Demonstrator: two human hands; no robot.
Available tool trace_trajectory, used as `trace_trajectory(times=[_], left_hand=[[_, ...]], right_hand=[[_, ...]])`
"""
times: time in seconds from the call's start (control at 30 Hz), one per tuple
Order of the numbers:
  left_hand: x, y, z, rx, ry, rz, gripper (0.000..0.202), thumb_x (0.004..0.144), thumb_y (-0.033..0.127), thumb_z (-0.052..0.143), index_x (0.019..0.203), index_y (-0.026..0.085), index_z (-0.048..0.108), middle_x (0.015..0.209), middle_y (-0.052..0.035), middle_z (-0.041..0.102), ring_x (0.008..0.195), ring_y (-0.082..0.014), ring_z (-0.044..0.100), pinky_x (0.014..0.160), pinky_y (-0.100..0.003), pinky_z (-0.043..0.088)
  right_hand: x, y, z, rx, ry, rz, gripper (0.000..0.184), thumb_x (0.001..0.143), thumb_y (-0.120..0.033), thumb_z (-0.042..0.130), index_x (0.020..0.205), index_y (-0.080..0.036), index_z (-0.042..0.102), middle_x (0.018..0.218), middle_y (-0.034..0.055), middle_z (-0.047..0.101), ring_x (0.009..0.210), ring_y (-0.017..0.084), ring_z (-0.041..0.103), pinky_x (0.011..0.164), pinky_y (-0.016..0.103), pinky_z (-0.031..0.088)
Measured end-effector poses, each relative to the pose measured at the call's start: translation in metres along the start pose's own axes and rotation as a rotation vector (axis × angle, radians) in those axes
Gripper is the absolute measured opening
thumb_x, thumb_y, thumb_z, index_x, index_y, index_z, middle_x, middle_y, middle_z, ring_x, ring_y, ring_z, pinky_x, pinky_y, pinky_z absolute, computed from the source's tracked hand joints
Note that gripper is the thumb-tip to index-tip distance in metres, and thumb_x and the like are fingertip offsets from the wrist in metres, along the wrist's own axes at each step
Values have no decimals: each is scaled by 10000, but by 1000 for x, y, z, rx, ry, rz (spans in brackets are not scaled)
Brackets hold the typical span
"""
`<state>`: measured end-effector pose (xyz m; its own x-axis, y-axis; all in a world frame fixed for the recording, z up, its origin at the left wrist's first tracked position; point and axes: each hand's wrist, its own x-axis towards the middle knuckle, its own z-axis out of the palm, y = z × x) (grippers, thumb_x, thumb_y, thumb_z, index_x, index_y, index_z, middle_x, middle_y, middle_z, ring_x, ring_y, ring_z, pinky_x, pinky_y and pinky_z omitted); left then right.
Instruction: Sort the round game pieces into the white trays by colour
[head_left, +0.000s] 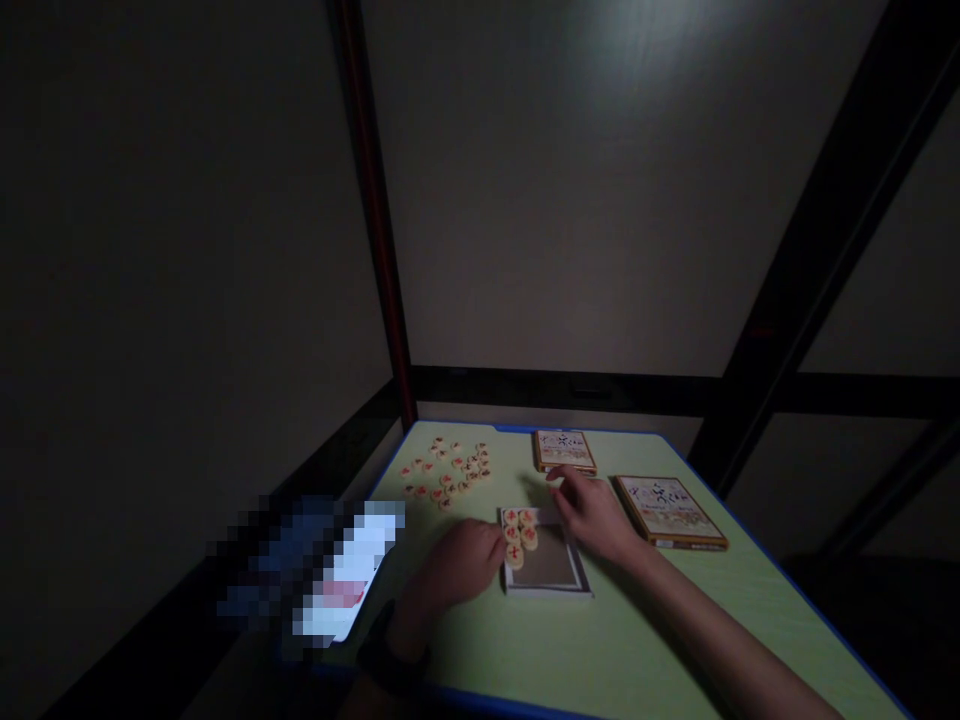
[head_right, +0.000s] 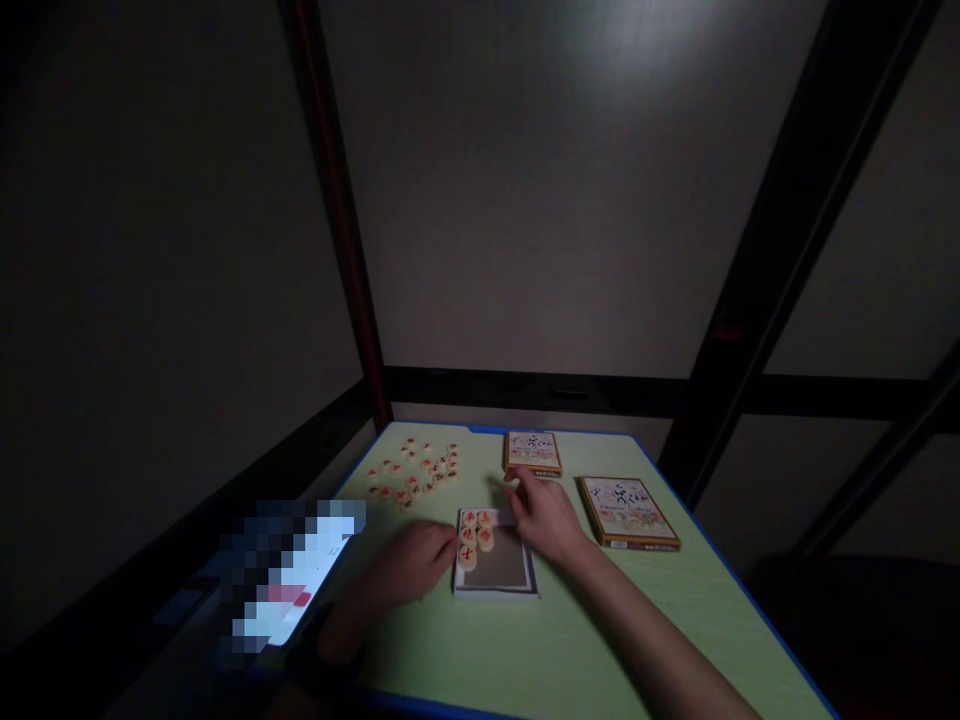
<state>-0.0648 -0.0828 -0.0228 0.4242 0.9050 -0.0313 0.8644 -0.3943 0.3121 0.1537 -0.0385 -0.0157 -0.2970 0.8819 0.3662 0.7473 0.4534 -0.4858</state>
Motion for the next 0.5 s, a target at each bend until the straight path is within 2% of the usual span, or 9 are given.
trace_trajectory(times=[0.17,0.23,0.4,0.5], left_hand=[[5,4,3,-17,10,40,350,974,233,355,863,169,681,943,-83,734,857,-180,653,793,-282,464],[6,6,1,-7,17,23,356,972,237,358,874,164,692,940,-98,739,852,-191,667,785,-290,476],[-2,16,-12,57,43,-75,361,962,203,353,921,151,708,949,-132,738,860,-227,688,769,-324,505],[-7,23,-12,113,15,-151,355,938,116,349,986,120,701,1005,-156,726,914,-237,686,792,-333,514]], right_hand=[[-3,-4,-3,8,-217,-89,355,765,-149,489,1116,-187,532,643,-28,652,568,166,579,562,247,344],[-4,-8,-4,-4,-266,-109,358,742,-139,504,1094,-197,523,647,-34,654,570,162,578,557,242,335],[-4,-7,-2,0,-223,-78,289,769,-148,482,1051,-206,512,638,-32,656,558,163,578,537,243,320],[-4,-2,-1,12,-185,-77,324,813,-185,477,1134,-192,517,677,-13,673,582,174,595,546,251,340]])
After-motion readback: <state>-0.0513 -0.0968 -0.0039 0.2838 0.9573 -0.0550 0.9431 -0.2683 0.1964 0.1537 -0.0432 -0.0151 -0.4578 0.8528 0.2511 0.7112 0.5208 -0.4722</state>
